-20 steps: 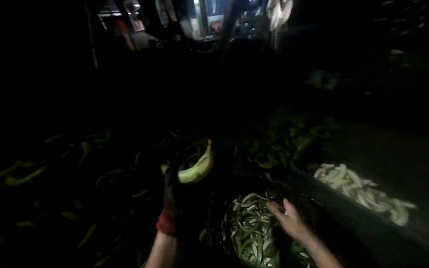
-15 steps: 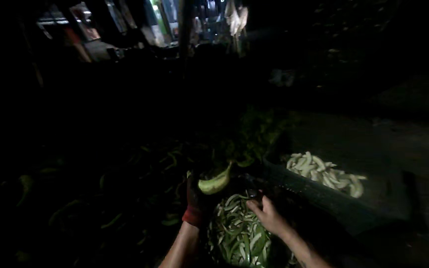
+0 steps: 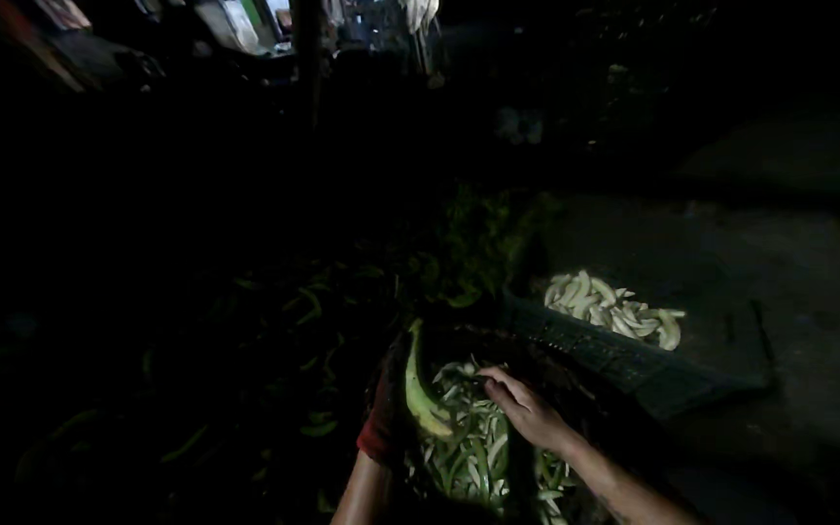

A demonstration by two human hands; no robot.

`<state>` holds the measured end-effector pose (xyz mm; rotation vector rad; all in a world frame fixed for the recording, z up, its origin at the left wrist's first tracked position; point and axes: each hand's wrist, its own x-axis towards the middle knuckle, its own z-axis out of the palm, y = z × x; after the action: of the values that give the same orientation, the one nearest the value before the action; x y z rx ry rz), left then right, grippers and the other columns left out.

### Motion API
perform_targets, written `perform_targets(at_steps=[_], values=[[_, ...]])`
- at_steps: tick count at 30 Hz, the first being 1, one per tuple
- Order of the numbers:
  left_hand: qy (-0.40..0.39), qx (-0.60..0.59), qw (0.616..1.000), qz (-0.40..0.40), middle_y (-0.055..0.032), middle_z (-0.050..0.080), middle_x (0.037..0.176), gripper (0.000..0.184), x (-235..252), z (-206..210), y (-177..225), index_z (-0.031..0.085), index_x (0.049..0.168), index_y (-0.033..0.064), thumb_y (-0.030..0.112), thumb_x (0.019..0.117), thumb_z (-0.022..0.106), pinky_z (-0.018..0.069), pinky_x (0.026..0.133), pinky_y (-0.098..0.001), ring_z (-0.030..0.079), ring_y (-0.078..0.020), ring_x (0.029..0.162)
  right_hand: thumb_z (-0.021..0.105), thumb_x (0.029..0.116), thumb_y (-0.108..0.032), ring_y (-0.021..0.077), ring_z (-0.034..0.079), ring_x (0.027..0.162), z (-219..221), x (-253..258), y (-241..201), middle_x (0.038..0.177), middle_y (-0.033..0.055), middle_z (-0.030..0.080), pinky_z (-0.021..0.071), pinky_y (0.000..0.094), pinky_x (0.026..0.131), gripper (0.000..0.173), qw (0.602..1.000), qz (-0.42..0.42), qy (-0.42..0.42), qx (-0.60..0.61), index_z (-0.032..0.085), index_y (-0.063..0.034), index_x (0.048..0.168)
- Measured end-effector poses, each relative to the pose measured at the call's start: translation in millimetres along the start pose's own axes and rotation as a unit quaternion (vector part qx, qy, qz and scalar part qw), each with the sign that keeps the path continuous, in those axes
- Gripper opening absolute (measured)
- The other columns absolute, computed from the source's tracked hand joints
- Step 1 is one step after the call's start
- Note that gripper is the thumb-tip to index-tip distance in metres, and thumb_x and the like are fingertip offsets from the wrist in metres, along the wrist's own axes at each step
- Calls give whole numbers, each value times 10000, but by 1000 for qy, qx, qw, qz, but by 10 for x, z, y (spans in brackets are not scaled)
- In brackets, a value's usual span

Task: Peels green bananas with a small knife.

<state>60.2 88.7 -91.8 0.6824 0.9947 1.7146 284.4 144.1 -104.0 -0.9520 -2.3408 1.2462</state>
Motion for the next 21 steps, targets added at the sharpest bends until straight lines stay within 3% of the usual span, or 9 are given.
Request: perform_targets(at_steps=[2,4,6,9,12,15,17,19,21], values=[[-24,-10,999,-23,-118,639,1272,478,21,-46,30,449,1480,77,342,1119,280,580,893,-360,658,-175,1071,433,1048,-535,261,618,1177,-29,-4,-183,1196,116,689,431,516,1062,548,991,-103,53,-66,706,-105,1251],[-22,-45,998,-48,-107,656,1241,469,6,-26,22,485,1445,83,350,1118,282,586,875,-355,664,-166,1054,431,1027,-604,288,622,1147,23,30,-194,1159,96,698,403,580,1049,569,985,-115,51,-119,722,-160,1233],[-20,-53,996,-73,-94,646,1268,471,-56,22,-24,473,1455,96,356,1118,271,574,907,-360,651,-159,1092,440,1031,-581,321,598,1187,60,144,-164,1199,116,674,376,603,1080,541,987,-68,41,-140,698,-178,1285],[-2,-33,996,-79,-96,665,1209,434,-166,203,-126,499,1412,69,314,1118,294,580,883,-345,664,-153,1048,480,1033,-548,404,558,1250,34,417,-84,1282,192,631,356,644,1094,533,977,22,139,-163,657,-154,1344],[-6,25,997,-77,-87,628,1295,438,-205,213,-150,451,1470,61,283,1119,313,548,932,-305,634,-118,1103,448,1037,-579,387,498,1339,-105,531,-64,1379,182,593,286,630,1144,603,964,123,186,-144,603,-120,1396],[-39,98,991,-82,-88,648,1267,439,-124,113,-69,494,1445,57,302,1117,336,557,921,-307,647,-119,1078,453,1027,-586,371,537,1293,-197,465,-133,1316,158,633,320,639,1112,586,952,124,237,-148,640,-129,1344],[-56,184,978,-79,-89,661,1258,417,-157,61,-21,554,1395,40,288,1106,385,549,949,-310,648,-118,1086,492,1044,-511,445,521,1309,-398,450,-84,1331,231,617,295,701,1122,551,946,155,260,-118,630,-78,1355],[-34,189,979,-73,-102,671,1238,393,-184,35,-22,582,1363,33,273,1098,420,553,947,-329,656,-138,1078,488,1057,-490,418,522,1319,-609,424,14,1360,244,598,322,647,1137,560,949,175,250,-75,587,-50,1389],[-9,123,991,-42,-112,664,1213,459,-137,-58,-62,524,1425,71,349,1114,332,574,888,-358,663,-158,1022,520,1048,-469,311,628,1196,-555,293,-62,1279,191,650,483,525,1055,528,975,105,189,-55,602,-44,1351]])
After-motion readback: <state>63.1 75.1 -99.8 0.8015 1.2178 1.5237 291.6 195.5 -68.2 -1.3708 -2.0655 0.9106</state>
